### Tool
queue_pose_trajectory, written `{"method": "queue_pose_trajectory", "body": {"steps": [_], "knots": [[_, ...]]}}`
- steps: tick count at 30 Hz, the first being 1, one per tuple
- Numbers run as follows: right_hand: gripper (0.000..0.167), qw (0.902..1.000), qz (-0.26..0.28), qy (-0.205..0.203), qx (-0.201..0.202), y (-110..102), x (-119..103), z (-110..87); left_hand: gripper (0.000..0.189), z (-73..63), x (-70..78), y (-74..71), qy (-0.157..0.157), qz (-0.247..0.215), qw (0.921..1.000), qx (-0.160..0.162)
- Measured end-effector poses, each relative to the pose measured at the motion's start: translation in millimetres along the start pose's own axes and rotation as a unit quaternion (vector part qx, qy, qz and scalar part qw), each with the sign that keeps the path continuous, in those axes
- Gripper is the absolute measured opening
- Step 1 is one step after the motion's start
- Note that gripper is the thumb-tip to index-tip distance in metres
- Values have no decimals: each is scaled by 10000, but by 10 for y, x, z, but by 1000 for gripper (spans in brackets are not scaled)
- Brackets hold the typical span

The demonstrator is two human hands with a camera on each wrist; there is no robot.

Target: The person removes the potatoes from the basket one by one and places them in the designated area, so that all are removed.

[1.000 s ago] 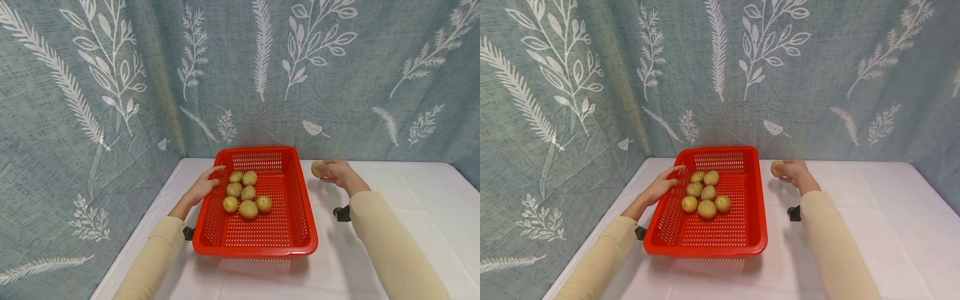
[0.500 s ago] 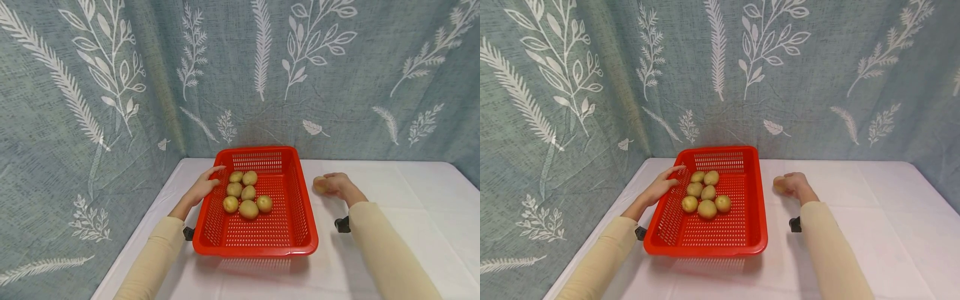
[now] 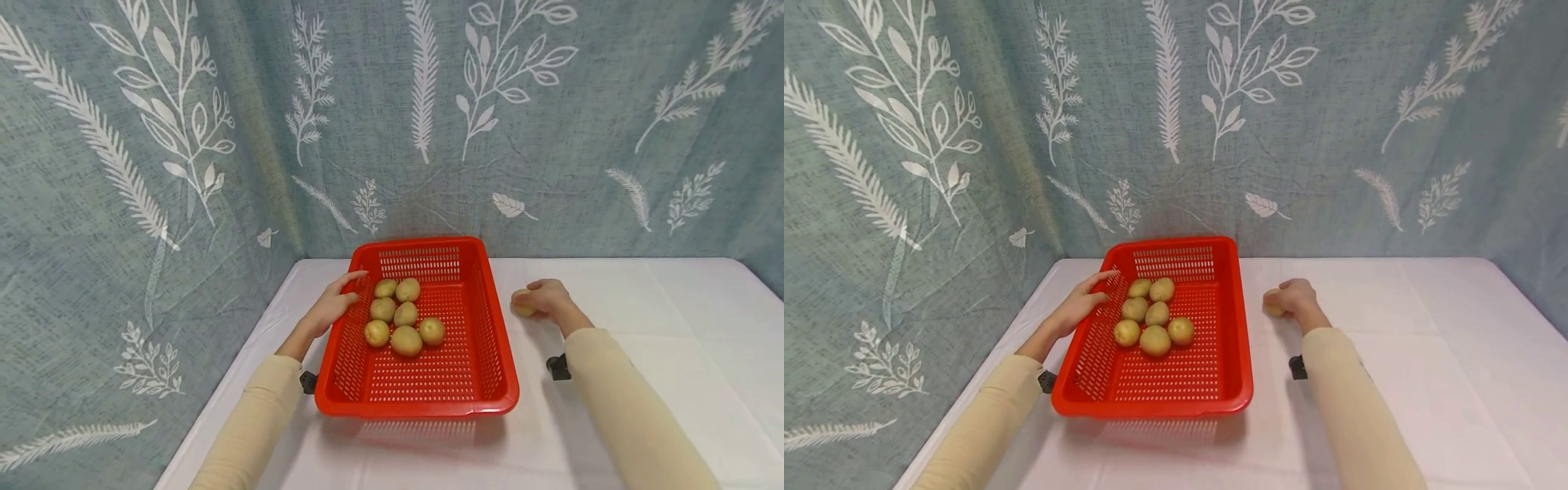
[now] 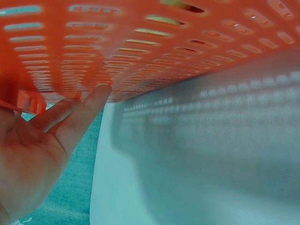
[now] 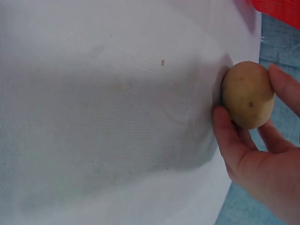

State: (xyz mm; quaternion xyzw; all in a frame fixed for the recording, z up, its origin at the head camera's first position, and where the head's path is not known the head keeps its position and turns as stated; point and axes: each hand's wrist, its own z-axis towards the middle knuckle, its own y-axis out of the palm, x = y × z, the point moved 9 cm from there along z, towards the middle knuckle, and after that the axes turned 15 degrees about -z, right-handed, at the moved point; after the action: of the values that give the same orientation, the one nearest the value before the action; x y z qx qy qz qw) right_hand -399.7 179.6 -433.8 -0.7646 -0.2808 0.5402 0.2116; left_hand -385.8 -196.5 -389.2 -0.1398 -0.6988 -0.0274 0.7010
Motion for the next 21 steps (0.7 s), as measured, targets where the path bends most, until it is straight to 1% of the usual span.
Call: {"method": "queue_pose_trajectory", "body": {"steps": [7,11,16,19,21], "knots": [[66,9998,128,-100,-104,1,13,-18,56,-3,-20,8,-25,-29,10000,28],[67,9997,227,-37,-131,-27,61,0,56,2,-17,4,10,-25,10000,45],[63,9997,206,114,-84,-86,165,40,56,2,-8,9,13,16,10000,18],[63,9989,428,154,-122,-122,219,40,56,-1,0,11,0,49,10000,27],[64,9973,679,186,-231,-142,257,30,56,2,6,15,4,77,10000,27]]}}
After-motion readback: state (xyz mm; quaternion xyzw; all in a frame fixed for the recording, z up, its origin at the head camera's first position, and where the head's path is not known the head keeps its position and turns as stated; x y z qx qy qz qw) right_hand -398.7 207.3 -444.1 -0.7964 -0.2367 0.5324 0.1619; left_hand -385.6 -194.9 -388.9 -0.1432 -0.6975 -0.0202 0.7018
